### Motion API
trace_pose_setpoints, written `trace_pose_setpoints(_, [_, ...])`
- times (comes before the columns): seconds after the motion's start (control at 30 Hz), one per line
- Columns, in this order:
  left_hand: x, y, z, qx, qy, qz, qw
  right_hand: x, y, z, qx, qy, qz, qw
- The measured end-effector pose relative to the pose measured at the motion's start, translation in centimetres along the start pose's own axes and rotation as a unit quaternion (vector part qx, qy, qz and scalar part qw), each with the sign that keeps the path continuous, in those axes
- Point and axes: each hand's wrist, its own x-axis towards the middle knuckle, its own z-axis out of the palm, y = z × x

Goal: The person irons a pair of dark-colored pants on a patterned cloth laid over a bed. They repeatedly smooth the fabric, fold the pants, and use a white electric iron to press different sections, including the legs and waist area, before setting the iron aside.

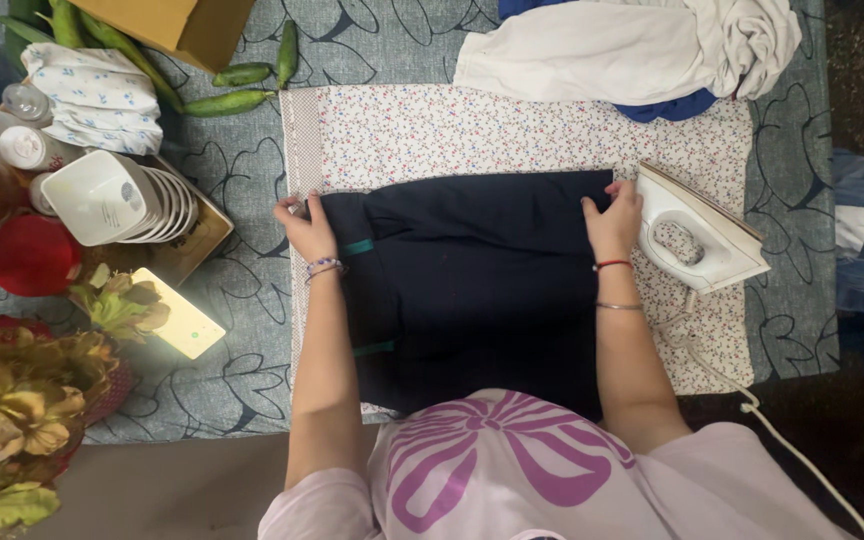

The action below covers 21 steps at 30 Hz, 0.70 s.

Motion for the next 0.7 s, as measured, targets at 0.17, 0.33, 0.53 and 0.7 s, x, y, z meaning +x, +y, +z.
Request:
trace_pose_setpoints(0.17, [-0.3, 1.4, -0.4, 0.049, -0.003, 0.036, 0.998, 8.2, 0.4, -1.3, -0.046, -0.129, -0.062, 0.989])
trace_pose_setpoints(0.33, [-0.7, 1.5, 0.2, 0.103, 0.012, 0.094, 0.990, 15.3, -6.8, -1.7, -0.041, 0.101, -0.151, 0.982])
trace_pose_setpoints(0.53, [-0.9, 1.5, 0.6, 0.162, 0.033, 0.090, 0.982, 2.7, -16.5, -0.6, -0.091, -0.127, -0.405, 0.901])
trace_pose_setpoints(0.7, [0.2, 0.7, 0.5, 0.197, 0.065, 0.145, 0.967, 4.2, -12.7, 2.6, -0.093, -0.196, -0.262, 0.940])
